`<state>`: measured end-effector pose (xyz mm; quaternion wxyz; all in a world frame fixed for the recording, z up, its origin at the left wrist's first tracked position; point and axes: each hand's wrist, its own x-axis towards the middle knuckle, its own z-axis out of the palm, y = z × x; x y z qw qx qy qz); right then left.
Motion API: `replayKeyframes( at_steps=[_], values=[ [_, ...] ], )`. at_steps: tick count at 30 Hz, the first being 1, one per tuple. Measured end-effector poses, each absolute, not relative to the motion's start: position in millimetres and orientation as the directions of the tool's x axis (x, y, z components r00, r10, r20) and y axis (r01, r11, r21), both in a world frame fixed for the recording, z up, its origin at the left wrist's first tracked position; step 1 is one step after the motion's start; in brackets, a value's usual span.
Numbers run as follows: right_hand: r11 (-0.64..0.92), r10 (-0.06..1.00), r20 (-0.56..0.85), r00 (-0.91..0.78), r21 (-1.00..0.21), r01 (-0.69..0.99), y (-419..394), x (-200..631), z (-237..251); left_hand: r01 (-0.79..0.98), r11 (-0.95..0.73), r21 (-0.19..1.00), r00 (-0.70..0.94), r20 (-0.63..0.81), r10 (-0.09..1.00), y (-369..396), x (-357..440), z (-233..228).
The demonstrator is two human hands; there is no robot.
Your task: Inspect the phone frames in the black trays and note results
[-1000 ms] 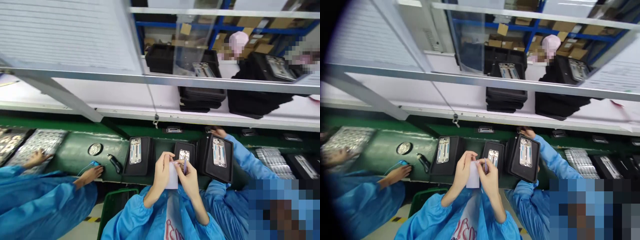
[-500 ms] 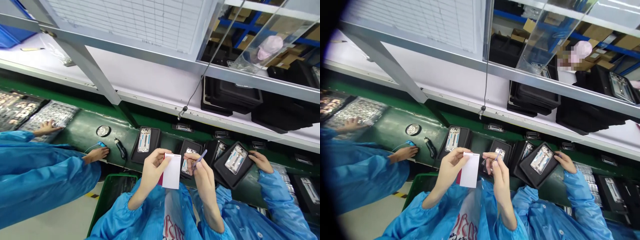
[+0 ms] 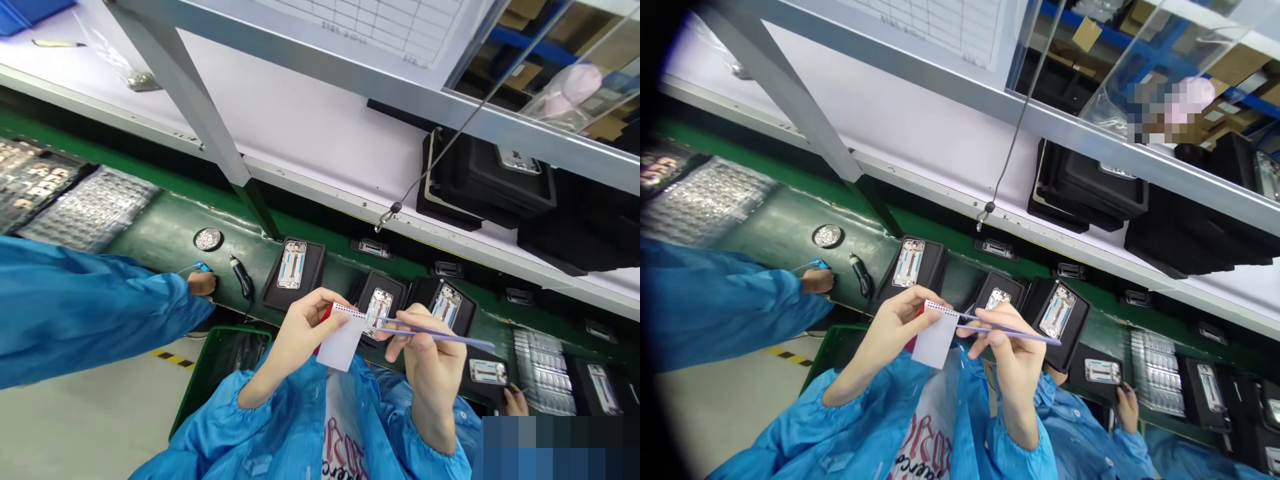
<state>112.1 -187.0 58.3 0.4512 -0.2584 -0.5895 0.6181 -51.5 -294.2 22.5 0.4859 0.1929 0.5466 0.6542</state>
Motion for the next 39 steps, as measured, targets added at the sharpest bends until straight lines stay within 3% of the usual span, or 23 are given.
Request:
replayKeyframes(
  at_steps=[5,9,15,23,34,39],
  values=[
    [-0.052,0.864,0.049,-0.500,-0.981,-0.186,-191,100,47,-0.397,0.103,0.912,-0.451,-0.291,0.844,-298,-53,24],
    [-0.099,0.855,0.038,-0.517,-0.967,-0.233,-194,93,42,-0.392,0.080,0.917,-0.464,-0.272,0.843,-299,-52,24],
    [0.099,0.834,0.237,-0.498,-0.953,-0.287,-194,92,41,-0.426,-0.035,0.904,-0.521,-0.214,0.827,-300,-53,25],
    [0.440,0.708,0.435,-0.557,-0.888,-0.135,-192,107,35,-0.301,0.000,0.954,-0.612,-0.193,0.767,-302,-55,30],
    [0.603,0.587,0.590,-0.554,-0.775,-0.187,-191,107,34,-0.170,-0.001,0.985,-0.645,-0.111,0.756,-304,-56,36],
    [0.562,0.629,0.540,-0.560,-0.813,-0.153,-194,106,40,-0.155,0.012,0.988,-0.650,-0.111,0.752,-304,-56,37]
  ],
)
